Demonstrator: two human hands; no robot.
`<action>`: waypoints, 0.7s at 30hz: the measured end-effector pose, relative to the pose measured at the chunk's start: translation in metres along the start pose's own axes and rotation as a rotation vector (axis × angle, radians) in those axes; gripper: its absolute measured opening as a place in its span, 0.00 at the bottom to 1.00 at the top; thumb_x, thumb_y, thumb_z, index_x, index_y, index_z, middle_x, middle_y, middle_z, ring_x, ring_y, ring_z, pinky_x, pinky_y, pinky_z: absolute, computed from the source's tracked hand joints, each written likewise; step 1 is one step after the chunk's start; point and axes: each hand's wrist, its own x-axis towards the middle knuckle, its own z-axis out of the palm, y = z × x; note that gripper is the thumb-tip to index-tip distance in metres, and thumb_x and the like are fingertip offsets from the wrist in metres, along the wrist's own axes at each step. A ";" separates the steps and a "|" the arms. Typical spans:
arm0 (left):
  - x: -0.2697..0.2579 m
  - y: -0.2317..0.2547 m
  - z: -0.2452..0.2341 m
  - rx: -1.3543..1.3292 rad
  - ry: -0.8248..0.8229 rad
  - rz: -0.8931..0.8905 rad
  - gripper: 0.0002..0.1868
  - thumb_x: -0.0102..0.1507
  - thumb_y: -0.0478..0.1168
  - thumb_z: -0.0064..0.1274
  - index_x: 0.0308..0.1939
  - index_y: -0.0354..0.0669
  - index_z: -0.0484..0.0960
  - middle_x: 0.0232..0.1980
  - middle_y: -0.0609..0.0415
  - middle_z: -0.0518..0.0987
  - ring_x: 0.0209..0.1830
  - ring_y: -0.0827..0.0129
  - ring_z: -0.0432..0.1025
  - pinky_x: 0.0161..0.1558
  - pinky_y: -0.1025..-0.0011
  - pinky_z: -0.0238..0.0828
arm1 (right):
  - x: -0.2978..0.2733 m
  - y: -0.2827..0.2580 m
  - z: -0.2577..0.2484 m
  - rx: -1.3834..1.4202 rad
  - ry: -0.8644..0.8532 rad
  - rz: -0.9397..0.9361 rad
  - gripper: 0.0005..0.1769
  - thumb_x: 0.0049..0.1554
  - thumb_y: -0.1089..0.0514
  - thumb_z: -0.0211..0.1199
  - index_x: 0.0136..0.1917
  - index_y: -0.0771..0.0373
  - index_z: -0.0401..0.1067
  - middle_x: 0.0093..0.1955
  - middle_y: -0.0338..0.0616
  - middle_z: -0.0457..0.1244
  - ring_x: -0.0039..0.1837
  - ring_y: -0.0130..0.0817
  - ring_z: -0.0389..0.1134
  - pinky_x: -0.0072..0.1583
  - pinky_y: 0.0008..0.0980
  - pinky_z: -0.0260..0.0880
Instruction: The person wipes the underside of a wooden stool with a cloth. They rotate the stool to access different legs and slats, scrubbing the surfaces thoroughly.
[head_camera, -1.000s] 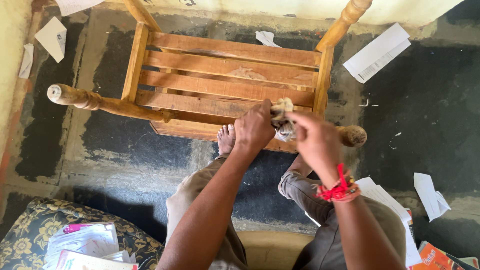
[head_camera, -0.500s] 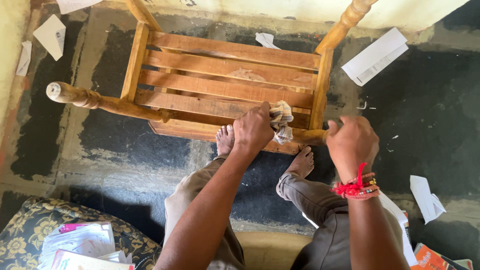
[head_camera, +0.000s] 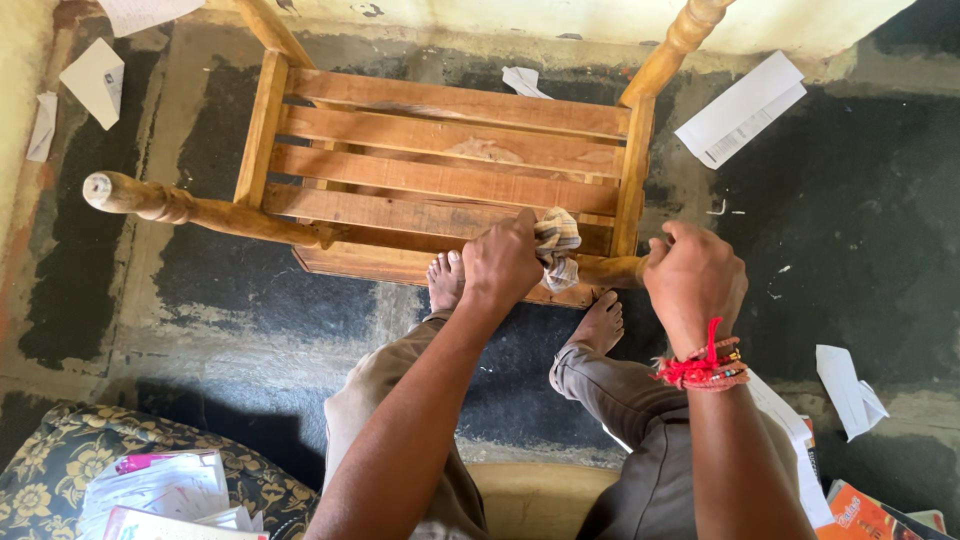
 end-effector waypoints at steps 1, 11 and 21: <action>0.001 -0.001 0.002 0.000 -0.057 -0.033 0.07 0.59 0.31 0.56 0.40 0.38 0.77 0.35 0.44 0.82 0.33 0.55 0.80 0.33 0.57 0.78 | 0.001 0.000 0.001 -0.001 0.005 0.004 0.11 0.55 0.55 0.70 0.51 0.59 0.81 0.47 0.53 0.71 0.47 0.54 0.73 0.49 0.48 0.74; -0.008 0.003 0.003 0.098 -0.140 -0.037 0.13 0.59 0.40 0.55 0.46 0.42 0.78 0.41 0.43 0.82 0.40 0.49 0.80 0.40 0.51 0.76 | 0.006 0.005 0.007 0.071 0.088 -0.064 0.11 0.53 0.61 0.70 0.51 0.59 0.81 0.46 0.47 0.72 0.47 0.49 0.74 0.49 0.45 0.74; -0.012 0.018 -0.002 0.082 -0.240 -0.074 0.13 0.59 0.38 0.54 0.48 0.45 0.78 0.42 0.44 0.84 0.45 0.49 0.81 0.44 0.53 0.77 | 0.021 0.018 0.014 0.057 0.165 -0.151 0.08 0.55 0.61 0.70 0.50 0.58 0.81 0.45 0.49 0.72 0.46 0.49 0.74 0.49 0.42 0.75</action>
